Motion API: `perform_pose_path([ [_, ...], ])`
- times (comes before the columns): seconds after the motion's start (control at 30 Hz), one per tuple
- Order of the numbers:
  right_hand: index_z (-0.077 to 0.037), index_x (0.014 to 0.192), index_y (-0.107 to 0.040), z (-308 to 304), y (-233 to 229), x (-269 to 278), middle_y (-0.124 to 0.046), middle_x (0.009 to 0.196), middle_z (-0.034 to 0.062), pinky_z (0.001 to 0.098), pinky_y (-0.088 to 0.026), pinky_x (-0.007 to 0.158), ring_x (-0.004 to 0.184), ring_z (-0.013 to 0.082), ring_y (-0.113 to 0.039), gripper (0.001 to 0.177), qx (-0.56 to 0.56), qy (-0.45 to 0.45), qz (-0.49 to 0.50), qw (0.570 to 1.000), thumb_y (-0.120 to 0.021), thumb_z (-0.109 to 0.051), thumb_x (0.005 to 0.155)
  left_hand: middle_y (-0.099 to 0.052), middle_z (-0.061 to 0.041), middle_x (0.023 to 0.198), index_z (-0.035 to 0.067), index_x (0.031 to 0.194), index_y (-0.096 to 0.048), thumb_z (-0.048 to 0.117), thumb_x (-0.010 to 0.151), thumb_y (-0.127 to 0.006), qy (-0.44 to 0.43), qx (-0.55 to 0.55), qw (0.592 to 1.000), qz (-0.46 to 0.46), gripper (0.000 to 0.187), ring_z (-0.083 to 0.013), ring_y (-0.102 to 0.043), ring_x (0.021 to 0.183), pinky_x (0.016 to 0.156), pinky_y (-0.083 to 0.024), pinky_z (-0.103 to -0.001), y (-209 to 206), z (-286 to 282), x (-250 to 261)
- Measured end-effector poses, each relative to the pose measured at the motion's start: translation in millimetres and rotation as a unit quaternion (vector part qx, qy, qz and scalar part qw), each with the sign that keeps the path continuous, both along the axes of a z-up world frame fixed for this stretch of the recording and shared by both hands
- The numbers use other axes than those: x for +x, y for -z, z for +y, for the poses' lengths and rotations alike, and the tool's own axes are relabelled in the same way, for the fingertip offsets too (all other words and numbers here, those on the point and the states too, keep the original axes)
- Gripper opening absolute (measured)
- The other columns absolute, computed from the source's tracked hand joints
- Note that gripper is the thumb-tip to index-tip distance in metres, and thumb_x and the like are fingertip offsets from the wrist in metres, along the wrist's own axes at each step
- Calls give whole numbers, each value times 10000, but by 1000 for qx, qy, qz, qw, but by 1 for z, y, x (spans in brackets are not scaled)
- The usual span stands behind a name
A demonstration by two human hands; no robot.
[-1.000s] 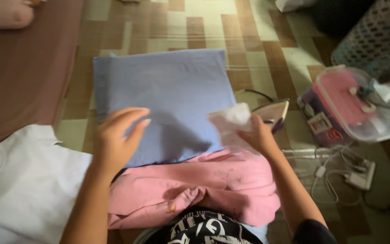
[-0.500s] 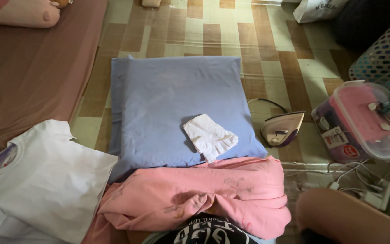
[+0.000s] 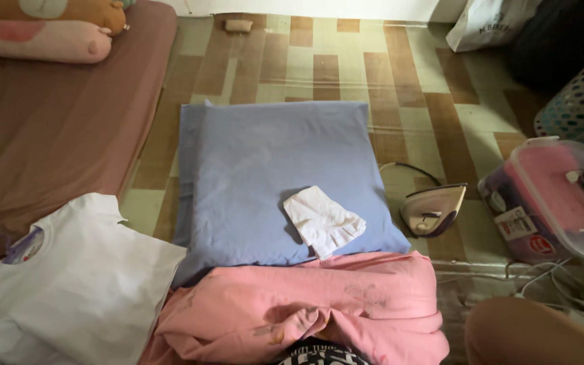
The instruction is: The person irons a white shirt on a pillow on the floor, places it on a hanger, and then irons and folds another white garment.
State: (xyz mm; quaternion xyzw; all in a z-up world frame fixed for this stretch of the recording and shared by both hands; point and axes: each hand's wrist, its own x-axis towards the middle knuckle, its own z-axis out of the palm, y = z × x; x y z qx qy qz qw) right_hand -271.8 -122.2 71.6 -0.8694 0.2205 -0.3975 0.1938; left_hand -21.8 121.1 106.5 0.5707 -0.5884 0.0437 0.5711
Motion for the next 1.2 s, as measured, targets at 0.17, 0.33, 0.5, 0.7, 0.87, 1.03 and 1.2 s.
perform_pose_path([
  [0.17, -51, 1065, -756, -20, -7, 11, -783, 992, 94, 304, -594, 793, 904, 188, -770, 223, -24, 7, -36, 999, -759, -84, 845, -747, -107, 1175, 48, 1179, -700, 89, 1006, -678, -5, -19, 1000, -18, 180, -245, -702, 1061, 928, -560, -346, -6, -13, 18],
  [0.33, -56, 1078, -749, -14, -2, -18, -784, 988, 87, 302, -599, 794, 900, 183, -775, 239, -17, 32, -15, 999, -752, -69, 839, -748, -105, 1178, 49, 1181, -698, 101, 1010, -666, 4, -7, 1000, 20, 182, -243, -700, 1056, 923, -559, -346, 25, -24, 4],
  [0.5, -62, 1091, -742, -12, 22, 3, -784, 984, 79, 300, -604, 796, 897, 179, -779, 258, -29, 25, -26, 999, -745, -54, 834, -749, -103, 1182, 50, 1183, -695, 114, 1014, -653, -8, -10, 999, 42, 185, -242, -699, 1051, 918, -557, -346, 67, -39, -2],
  [0.7, -68, 1107, -733, -6, -9, -3, -785, 980, 70, 297, -610, 797, 893, 173, -785, 282, -79, -52, -85, 992, -737, -36, 827, -751, -101, 1185, 51, 1185, -692, 128, 1019, -638, -49, -53, 995, 72, 191, -240, -698, 1045, 913, -556, -346, 54, -26, 18],
  [0.87, -73, 1130, -732, -43, 138, 127, -778, 921, 95, 312, -592, 703, 799, 179, -773, 286, 159, -61, 54, 984, -773, -57, 848, -752, -99, 1188, 52, 1186, -690, 140, 1023, -626, -115, -19, 976, 185, 196, -238, -696, 1040, 908, -554, -346, 146, -80, 37],
  [1.03, -199, 1217, -689, -59, 248, 145, -572, 1346, 73, 571, -460, 892, 1237, 317, -487, 510, 16, -27, 370, 928, -829, -324, 743, -679, -190, 1258, 64, 1325, -626, 158, 865, -719, -152, 227, 961, 37, 478, -400, -617, 1126, 943, -505, -470, 298, -152, 29],
  [1.2, -217, 1094, -693, -84, 284, 156, -640, 1319, 33, 680, -394, 871, 1285, 296, -541, 281, -39, -33, 323, 945, -745, -282, 825, -631, -218, 1280, 42, 1305, -558, 284, 708, -862, -150, 361, 920, 23, 712, -459, -572, 1136, 881, -470, -524, 360, -176, 16],
])
